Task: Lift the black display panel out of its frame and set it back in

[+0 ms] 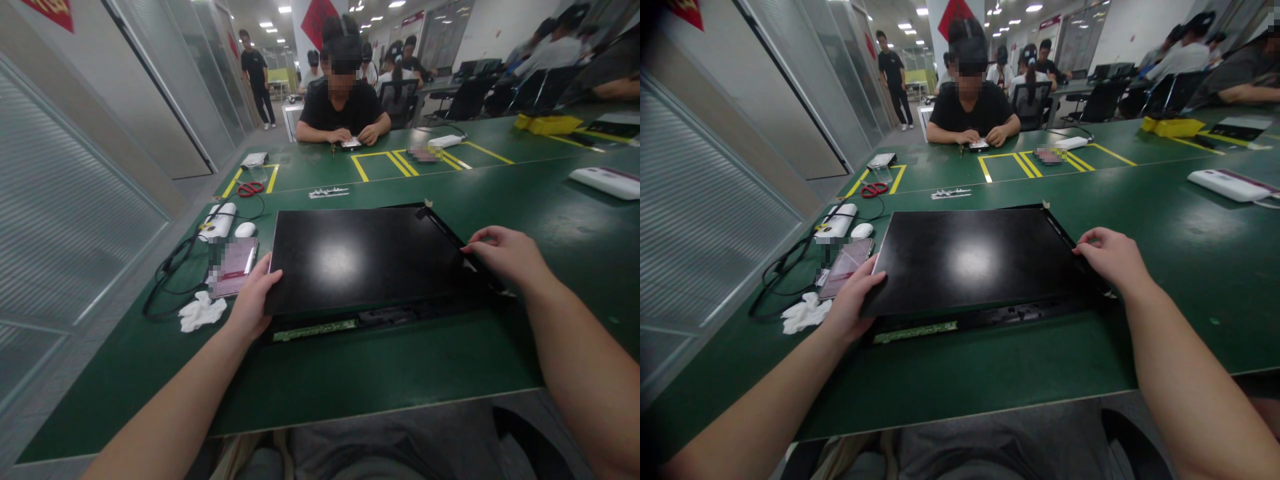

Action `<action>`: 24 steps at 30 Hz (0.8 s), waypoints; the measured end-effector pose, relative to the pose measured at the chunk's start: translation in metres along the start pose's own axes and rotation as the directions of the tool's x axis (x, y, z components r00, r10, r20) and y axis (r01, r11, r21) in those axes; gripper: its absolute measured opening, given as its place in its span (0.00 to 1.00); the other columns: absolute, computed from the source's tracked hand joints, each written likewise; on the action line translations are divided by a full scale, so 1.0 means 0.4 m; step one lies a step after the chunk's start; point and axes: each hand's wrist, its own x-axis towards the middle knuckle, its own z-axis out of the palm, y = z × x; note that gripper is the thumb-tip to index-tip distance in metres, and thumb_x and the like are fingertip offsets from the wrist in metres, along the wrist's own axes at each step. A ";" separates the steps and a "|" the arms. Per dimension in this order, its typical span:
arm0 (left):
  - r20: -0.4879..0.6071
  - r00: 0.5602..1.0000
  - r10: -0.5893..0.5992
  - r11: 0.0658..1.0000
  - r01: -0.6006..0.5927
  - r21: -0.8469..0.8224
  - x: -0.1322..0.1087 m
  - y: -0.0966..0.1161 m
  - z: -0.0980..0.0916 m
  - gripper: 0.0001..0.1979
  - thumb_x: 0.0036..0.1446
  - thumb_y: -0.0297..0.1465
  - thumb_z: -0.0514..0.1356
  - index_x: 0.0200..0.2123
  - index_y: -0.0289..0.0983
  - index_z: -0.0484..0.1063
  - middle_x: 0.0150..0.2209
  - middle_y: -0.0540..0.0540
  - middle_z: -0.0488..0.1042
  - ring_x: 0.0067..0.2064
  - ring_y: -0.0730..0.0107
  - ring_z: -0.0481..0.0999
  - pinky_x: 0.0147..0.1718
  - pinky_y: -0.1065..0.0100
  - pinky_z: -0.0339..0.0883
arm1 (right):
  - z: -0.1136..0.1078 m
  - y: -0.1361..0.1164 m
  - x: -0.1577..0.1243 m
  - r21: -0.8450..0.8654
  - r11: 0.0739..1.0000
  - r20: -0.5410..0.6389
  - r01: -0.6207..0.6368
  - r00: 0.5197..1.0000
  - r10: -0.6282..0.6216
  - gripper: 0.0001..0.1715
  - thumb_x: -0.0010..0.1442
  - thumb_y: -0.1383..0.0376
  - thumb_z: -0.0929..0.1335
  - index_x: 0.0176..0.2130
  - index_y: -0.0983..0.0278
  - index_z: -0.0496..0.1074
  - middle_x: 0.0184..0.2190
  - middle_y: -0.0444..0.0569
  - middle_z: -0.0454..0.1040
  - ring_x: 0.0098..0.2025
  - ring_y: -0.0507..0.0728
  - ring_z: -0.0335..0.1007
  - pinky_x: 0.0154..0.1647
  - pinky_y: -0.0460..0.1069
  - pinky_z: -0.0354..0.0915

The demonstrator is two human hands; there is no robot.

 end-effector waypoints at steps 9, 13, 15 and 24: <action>0.038 0.999 -0.009 1.000 0.008 0.022 0.001 -0.003 -0.009 0.38 0.50 0.31 0.68 0.67 0.39 0.69 0.51 0.42 0.84 0.49 0.50 0.83 0.45 0.58 0.79 | 0.006 0.006 0.006 0.011 0.998 -0.038 0.059 0.998 -0.059 0.07 0.46 0.59 0.68 0.29 0.58 0.74 0.26 0.48 0.80 0.35 0.63 0.74 0.39 0.55 0.65; 0.040 0.999 -0.018 1.000 0.017 0.024 -0.001 -0.001 -0.005 0.39 0.50 0.31 0.68 0.67 0.39 0.69 0.51 0.42 0.84 0.49 0.51 0.83 0.45 0.58 0.79 | 0.005 0.002 0.005 -0.037 0.998 -0.031 0.048 0.998 -0.049 0.07 0.46 0.58 0.69 0.28 0.57 0.74 0.25 0.48 0.78 0.34 0.62 0.72 0.39 0.54 0.64; 0.031 0.999 -0.024 0.999 0.023 0.031 -0.004 0.002 -0.001 0.39 0.49 0.31 0.69 0.67 0.39 0.69 0.51 0.42 0.84 0.50 0.50 0.83 0.44 0.58 0.79 | 0.003 -0.002 0.002 -0.034 0.999 -0.022 0.043 0.999 -0.044 0.07 0.47 0.58 0.69 0.29 0.57 0.74 0.26 0.48 0.78 0.33 0.62 0.72 0.39 0.54 0.64; 0.028 0.999 -0.029 0.999 0.028 0.022 -0.010 0.005 0.004 0.38 0.49 0.31 0.69 0.65 0.39 0.69 0.51 0.42 0.84 0.53 0.47 0.83 0.47 0.58 0.79 | 0.002 0.000 0.006 -0.019 1.000 -0.008 0.014 1.000 -0.014 0.07 0.45 0.57 0.70 0.26 0.56 0.74 0.24 0.47 0.78 0.32 0.63 0.72 0.38 0.55 0.64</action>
